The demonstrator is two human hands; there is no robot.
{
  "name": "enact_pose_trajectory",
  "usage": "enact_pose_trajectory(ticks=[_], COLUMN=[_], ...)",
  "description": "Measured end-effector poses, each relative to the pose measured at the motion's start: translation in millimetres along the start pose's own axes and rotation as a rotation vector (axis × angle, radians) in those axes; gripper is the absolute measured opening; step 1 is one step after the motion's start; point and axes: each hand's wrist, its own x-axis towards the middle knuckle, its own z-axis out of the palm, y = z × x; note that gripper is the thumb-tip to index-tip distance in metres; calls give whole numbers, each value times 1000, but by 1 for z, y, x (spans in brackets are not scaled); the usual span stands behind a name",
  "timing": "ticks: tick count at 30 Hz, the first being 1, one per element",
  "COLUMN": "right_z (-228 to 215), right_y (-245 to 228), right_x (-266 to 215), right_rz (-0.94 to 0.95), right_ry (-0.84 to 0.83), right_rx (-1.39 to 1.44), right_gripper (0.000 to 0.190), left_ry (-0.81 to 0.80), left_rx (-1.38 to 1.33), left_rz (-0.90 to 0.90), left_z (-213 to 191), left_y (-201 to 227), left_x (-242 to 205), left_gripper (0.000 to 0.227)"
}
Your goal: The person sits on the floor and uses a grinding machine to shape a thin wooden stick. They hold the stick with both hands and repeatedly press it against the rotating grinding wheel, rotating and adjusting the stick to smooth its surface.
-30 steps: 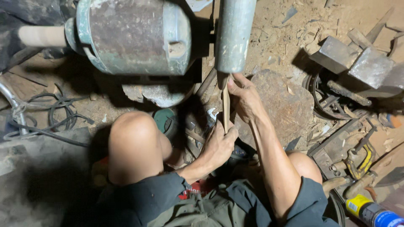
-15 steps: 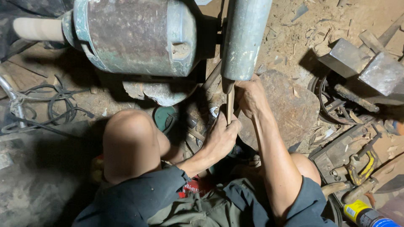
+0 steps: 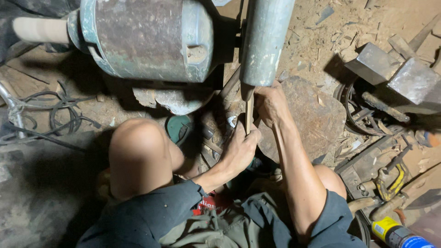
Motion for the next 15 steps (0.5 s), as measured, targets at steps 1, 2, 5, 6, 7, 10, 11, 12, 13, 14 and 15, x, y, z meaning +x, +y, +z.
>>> enact_pose_trajectory(ticks=[1, 2, 5, 6, 7, 10, 11, 12, 13, 14, 15], right_z=[0, 0, 4, 5, 6, 10, 12, 16, 18, 20, 22], right_y=[3, 5, 8, 7, 6, 0, -1, -2, -4, -5, -7], right_x=[-5, -9, -25, -30, -36, -51, -55, -57, -57, -56, -55], right_rz=[-1, -8, 7, 16, -54, -143, -93, -46, -24, 2, 28], right_ry=[-18, -35, -18, -3, -4, -6, -10, -12, 3, 17, 31], right_rx=[44, 89, 123, 116, -47, -272, -170, -66, -36, -6, 24], right_gripper=[25, 29, 49, 57, 59, 69, 72, 76, 76, 77, 77], left_ry=[-19, -40, -117, -144, -168, -218, -218, -219, -186, -152, -117], left_rx=[-19, -35, -166, -222, -230, -225, -201, -175, -102, -30, 43], left_rz=[-16, -26, -41, -39, -30, -22, -28, -34, 6, 43, 80], left_z=[0, -3, -5, -6, -9, -15, -15, -16, -17, -17, -18], left_y=[-2, -1, 10, 15, 21, 34, 36, 39, 41, 42, 43], left_x=[-7, -13, -32, -38, -46, -68, -74, -76, -75, -73, -71], left_gripper=[56, 45, 24, 22, 17, 11, 12, 13, 14, 16, 19])
